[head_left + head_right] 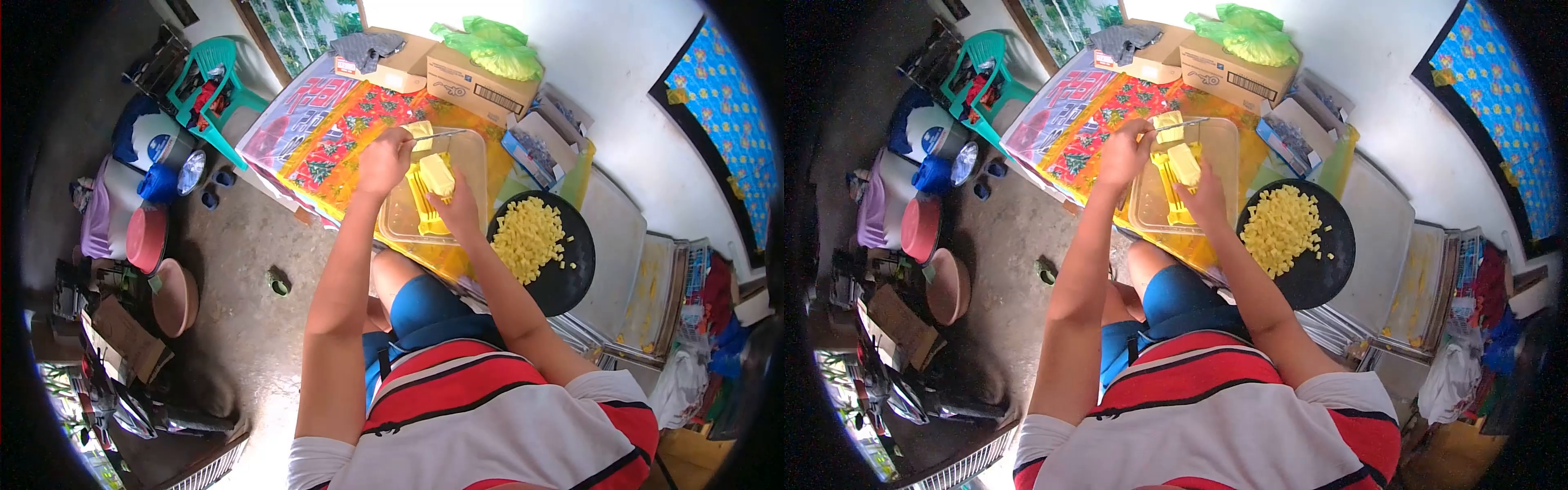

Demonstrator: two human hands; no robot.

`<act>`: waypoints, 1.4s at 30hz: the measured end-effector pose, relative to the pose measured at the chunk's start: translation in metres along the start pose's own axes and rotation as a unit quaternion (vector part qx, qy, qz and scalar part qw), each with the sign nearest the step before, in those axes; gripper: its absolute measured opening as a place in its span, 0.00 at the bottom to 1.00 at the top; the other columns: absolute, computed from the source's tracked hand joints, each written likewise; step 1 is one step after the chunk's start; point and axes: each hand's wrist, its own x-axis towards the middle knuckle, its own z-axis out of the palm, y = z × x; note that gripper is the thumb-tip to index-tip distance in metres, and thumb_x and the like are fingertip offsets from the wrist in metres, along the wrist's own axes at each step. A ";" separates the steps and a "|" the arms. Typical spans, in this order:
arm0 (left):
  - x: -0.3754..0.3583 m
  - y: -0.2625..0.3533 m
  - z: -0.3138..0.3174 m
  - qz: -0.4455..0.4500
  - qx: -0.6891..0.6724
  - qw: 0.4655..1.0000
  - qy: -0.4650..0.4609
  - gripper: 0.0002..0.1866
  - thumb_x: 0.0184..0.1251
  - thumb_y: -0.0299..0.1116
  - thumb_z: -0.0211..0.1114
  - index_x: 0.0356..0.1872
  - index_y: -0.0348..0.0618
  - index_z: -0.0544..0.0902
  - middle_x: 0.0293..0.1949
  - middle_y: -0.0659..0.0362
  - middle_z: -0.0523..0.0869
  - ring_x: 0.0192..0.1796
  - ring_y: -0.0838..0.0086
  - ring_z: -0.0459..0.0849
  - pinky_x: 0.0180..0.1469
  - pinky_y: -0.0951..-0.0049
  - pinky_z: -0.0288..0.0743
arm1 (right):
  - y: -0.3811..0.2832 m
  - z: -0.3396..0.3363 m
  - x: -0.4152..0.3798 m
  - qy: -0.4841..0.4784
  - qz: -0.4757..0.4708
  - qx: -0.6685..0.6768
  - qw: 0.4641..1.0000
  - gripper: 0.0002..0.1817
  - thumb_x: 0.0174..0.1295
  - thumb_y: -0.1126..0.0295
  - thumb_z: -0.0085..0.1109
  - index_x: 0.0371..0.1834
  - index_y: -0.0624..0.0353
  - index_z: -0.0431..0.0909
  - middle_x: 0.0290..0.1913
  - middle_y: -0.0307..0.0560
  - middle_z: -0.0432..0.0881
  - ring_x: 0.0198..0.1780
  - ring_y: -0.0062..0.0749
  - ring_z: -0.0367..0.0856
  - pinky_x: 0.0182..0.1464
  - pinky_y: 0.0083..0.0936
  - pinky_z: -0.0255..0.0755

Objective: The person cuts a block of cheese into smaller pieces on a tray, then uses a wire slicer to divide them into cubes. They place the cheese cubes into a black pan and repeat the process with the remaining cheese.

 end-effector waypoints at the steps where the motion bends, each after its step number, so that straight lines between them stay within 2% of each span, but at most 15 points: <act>1: -0.001 0.000 0.000 0.002 -0.001 1.000 0.004 0.08 0.65 0.35 0.67 0.40 0.44 0.85 0.40 0.51 0.88 0.36 0.55 0.87 0.40 0.60 0.80 | 0.006 0.001 -0.001 -0.006 -0.009 -0.006 1.000 0.47 0.54 0.57 0.72 0.74 0.64 0.57 0.59 0.66 0.76 0.60 0.60 0.74 0.61 0.45 0.69; 5: -0.003 0.004 -0.003 -0.010 -0.008 1.000 -0.013 0.06 0.64 0.34 0.66 0.39 0.45 0.83 0.39 0.52 0.86 0.41 0.53 0.85 0.42 0.58 0.79 | 0.008 0.002 -0.001 -0.010 -0.011 -0.001 1.000 0.42 0.56 0.55 0.70 0.71 0.62 0.64 0.58 0.62 0.78 0.59 0.60 0.75 0.60 0.46 0.69; 8: -0.005 0.006 -0.004 -0.011 -0.017 1.000 -0.018 0.06 0.65 0.34 0.66 0.39 0.45 0.83 0.39 0.51 0.86 0.41 0.52 0.85 0.42 0.57 0.78 | 0.001 -0.001 -0.001 -0.026 0.000 -0.006 1.000 0.42 0.56 0.55 0.70 0.72 0.60 0.63 0.59 0.62 0.78 0.60 0.62 0.74 0.61 0.47 0.69; 11: -0.007 0.002 0.001 0.015 -0.003 1.000 0.009 0.08 0.64 0.34 0.68 0.39 0.43 0.85 0.39 0.52 0.88 0.33 0.56 0.87 0.37 0.61 0.79 | 0.006 0.004 -0.001 -0.020 0.007 -0.026 0.999 0.42 0.57 0.54 0.69 0.73 0.57 0.62 0.60 0.61 0.78 0.61 0.66 0.73 0.63 0.48 0.68; 14: -0.009 -0.002 0.002 0.032 -0.007 0.999 0.015 0.07 0.64 0.34 0.68 0.39 0.42 0.85 0.39 0.51 0.88 0.35 0.55 0.87 0.37 0.61 0.79 | 0.005 0.003 -0.001 -0.020 0.017 -0.025 0.999 0.43 0.57 0.52 0.69 0.73 0.55 0.62 0.59 0.63 0.79 0.62 0.70 0.73 0.63 0.50 0.68; 17: -0.010 0.004 0.000 -0.006 -0.015 1.000 -0.012 0.07 0.64 0.34 0.68 0.39 0.43 0.85 0.40 0.50 0.87 0.38 0.53 0.87 0.39 0.60 0.79 | 0.003 0.003 -0.001 -0.027 0.029 -0.040 0.998 0.44 0.56 0.51 0.69 0.73 0.55 0.61 0.57 0.64 0.80 0.60 0.71 0.74 0.61 0.52 0.70; 20: -0.015 0.006 -0.002 0.003 -0.006 1.000 -0.026 0.07 0.64 0.36 0.66 0.39 0.46 0.83 0.41 0.52 0.87 0.43 0.52 0.85 0.43 0.55 0.79 | 0.005 0.007 0.001 -0.017 0.033 -0.042 0.998 0.45 0.56 0.49 0.70 0.73 0.55 0.62 0.55 0.65 0.80 0.60 0.71 0.74 0.59 0.52 0.71; 35: -0.011 0.005 -0.003 0.001 0.008 0.999 -0.038 0.06 0.63 0.35 0.66 0.39 0.47 0.83 0.40 0.53 0.86 0.43 0.52 0.85 0.43 0.55 0.79 | 0.007 0.011 0.004 -0.008 0.035 -0.057 0.998 0.45 0.54 0.49 0.70 0.73 0.56 0.62 0.53 0.64 0.82 0.56 0.64 0.78 0.56 0.50 0.73; 42: -0.009 0.007 -0.005 -0.011 0.003 0.999 -0.049 0.08 0.65 0.35 0.67 0.40 0.44 0.84 0.42 0.50 0.87 0.45 0.51 0.86 0.45 0.57 0.79 | 0.004 0.010 0.002 0.001 0.030 -0.057 0.998 0.44 0.56 0.50 0.69 0.73 0.56 0.62 0.54 0.64 0.82 0.57 0.67 0.77 0.57 0.50 0.73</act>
